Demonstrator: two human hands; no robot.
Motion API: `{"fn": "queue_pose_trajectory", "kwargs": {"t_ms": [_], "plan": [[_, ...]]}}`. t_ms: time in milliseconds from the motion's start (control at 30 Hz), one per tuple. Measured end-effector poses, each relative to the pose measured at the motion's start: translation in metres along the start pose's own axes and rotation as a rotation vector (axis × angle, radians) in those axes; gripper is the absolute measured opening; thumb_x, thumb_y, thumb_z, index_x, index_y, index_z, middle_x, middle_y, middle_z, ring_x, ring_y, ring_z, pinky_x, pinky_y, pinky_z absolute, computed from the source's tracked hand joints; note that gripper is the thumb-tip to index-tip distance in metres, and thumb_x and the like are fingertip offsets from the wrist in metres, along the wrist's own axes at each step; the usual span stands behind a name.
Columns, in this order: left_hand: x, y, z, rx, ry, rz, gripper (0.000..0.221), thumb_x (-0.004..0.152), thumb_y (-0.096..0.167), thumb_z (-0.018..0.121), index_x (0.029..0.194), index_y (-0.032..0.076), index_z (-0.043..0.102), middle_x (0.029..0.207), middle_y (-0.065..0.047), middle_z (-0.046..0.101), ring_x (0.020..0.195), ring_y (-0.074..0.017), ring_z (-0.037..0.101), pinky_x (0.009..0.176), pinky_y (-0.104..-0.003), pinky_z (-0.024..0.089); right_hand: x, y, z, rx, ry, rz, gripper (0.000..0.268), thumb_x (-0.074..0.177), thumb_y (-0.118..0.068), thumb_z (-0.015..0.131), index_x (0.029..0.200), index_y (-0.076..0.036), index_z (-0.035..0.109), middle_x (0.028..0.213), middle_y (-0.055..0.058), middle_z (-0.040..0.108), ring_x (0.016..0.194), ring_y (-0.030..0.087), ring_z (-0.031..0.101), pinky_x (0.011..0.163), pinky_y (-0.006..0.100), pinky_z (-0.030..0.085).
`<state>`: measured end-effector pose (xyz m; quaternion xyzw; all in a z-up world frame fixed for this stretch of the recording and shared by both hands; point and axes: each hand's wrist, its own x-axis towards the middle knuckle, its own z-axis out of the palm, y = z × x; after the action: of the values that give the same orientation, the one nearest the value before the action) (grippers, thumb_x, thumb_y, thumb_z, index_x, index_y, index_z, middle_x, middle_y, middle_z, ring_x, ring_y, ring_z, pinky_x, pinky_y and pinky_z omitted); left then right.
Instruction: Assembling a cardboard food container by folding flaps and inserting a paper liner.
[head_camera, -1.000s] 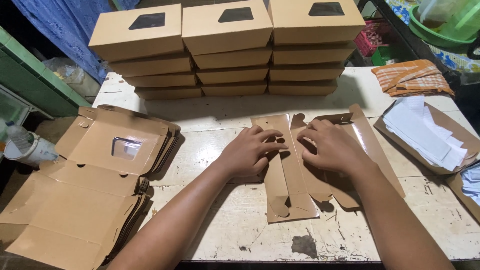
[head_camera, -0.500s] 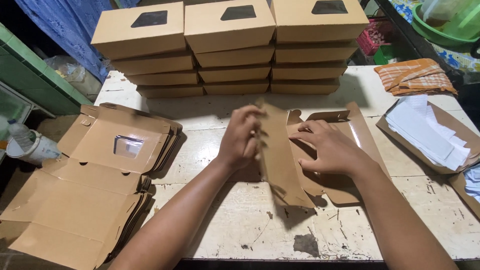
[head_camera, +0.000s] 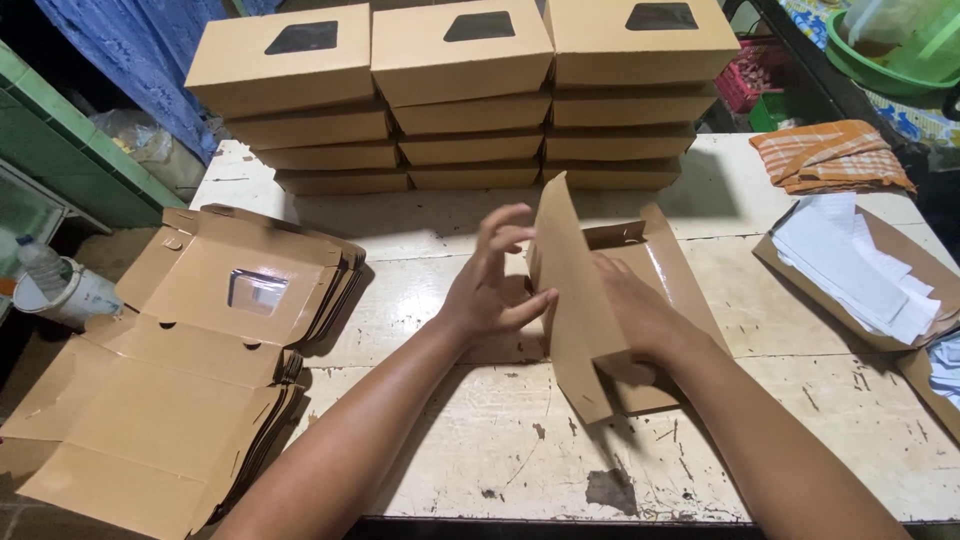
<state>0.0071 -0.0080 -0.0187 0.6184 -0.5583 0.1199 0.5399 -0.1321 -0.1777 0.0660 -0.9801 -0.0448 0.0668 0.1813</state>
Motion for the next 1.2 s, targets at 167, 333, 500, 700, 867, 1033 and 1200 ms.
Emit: {"fn": "queue_pose_trajectory", "kwargs": {"t_ms": [167, 333, 500, 700, 867, 1033, 1200], "plan": [[0.010, 0.025, -0.010, 0.137, -0.291, -0.082, 0.057, 0.086, 0.038, 0.080, 0.136, 0.021, 0.059, 0.144, -0.015, 0.052, 0.125, -0.0414, 0.060, 0.098, -0.052, 0.057, -0.001, 0.003, 0.008, 0.030, 0.002, 0.040, 0.076, 0.066, -0.023, 0.081, 0.137, -0.005, 0.057, 0.141, 0.016, 0.055, 0.145, 0.036, 0.040, 0.120, 0.050, 0.029], [0.010, 0.018, -0.007, 0.283, -0.328, -0.206, 0.053, 0.080, 0.055, 0.078, 0.115, 0.016, 0.064, 0.110, -0.014, 0.064, 0.105, -0.0367, 0.067, 0.088, -0.049, 0.056, -0.001, 0.011, 0.012, 0.059, 0.009, 0.080, 0.081, 0.066, -0.024, 0.083, 0.139, -0.006, 0.054, 0.143, 0.018, 0.052, 0.145, 0.039, 0.037, 0.119, 0.053, 0.029], [0.011, 0.026, -0.012, 0.322, -0.502, -0.360, 0.059, 0.089, 0.069, 0.057, 0.109, 0.015, 0.045, 0.069, -0.006, 0.071, 0.074, -0.0326, 0.074, 0.085, -0.045, 0.047, 0.003, 0.024, 0.019, 0.082, 0.007, 0.114, 0.085, 0.065, -0.024, 0.085, 0.141, -0.006, 0.052, 0.145, 0.019, 0.048, 0.146, 0.042, 0.034, 0.117, 0.057, 0.028], [0.003, 0.014, -0.007, 0.208, -0.428, -0.229, 0.047, 0.094, 0.060, 0.057, 0.113, 0.019, 0.047, 0.075, -0.003, 0.074, 0.078, -0.0247, 0.075, 0.097, -0.043, 0.047, 0.021, 0.117, 0.078, 0.110, 0.008, 0.156, 0.090, 0.064, -0.025, 0.088, 0.143, -0.006, 0.049, 0.148, 0.020, 0.043, 0.146, 0.045, 0.030, 0.115, 0.062, 0.028], [-0.002, 0.010, -0.004, 0.130, -0.368, -0.047, 0.047, 0.093, 0.056, 0.059, 0.124, 0.021, 0.053, 0.108, -0.001, 0.076, 0.104, -0.0236, 0.072, 0.107, -0.045, 0.044, 0.020, 0.131, 0.093, 0.133, 0.008, 0.191, 0.095, 0.063, -0.026, 0.090, 0.145, -0.006, 0.047, 0.150, 0.021, 0.040, 0.147, 0.048, 0.027, 0.114, 0.066, 0.027], [0.009, 0.037, -0.012, 0.021, -0.617, -0.049, 0.085, 0.090, 0.056, 0.049, 0.159, 0.010, 0.032, 0.143, -0.015, 0.063, 0.138, -0.0397, 0.053, 0.118, -0.060, 0.032, 0.012, 0.049, 0.031, 0.160, 0.010, 0.232, 0.099, 0.062, -0.026, 0.092, 0.147, -0.006, 0.045, 0.152, 0.023, 0.036, 0.147, 0.051, 0.024, 0.112, 0.070, 0.027], [0.016, 0.046, -0.017, 0.082, -0.721, -0.073, 0.089, 0.089, 0.060, 0.046, 0.160, 0.008, 0.030, 0.147, -0.018, 0.059, 0.145, -0.0386, 0.046, 0.121, -0.056, 0.030, 0.009, 0.048, 0.030, 0.186, 0.015, 0.269, 0.104, 0.061, -0.027, 0.094, 0.149, -0.006, 0.043, 0.155, 0.024, 0.032, 0.147, 0.054, 0.021, 0.111, 0.074, 0.026]]}}
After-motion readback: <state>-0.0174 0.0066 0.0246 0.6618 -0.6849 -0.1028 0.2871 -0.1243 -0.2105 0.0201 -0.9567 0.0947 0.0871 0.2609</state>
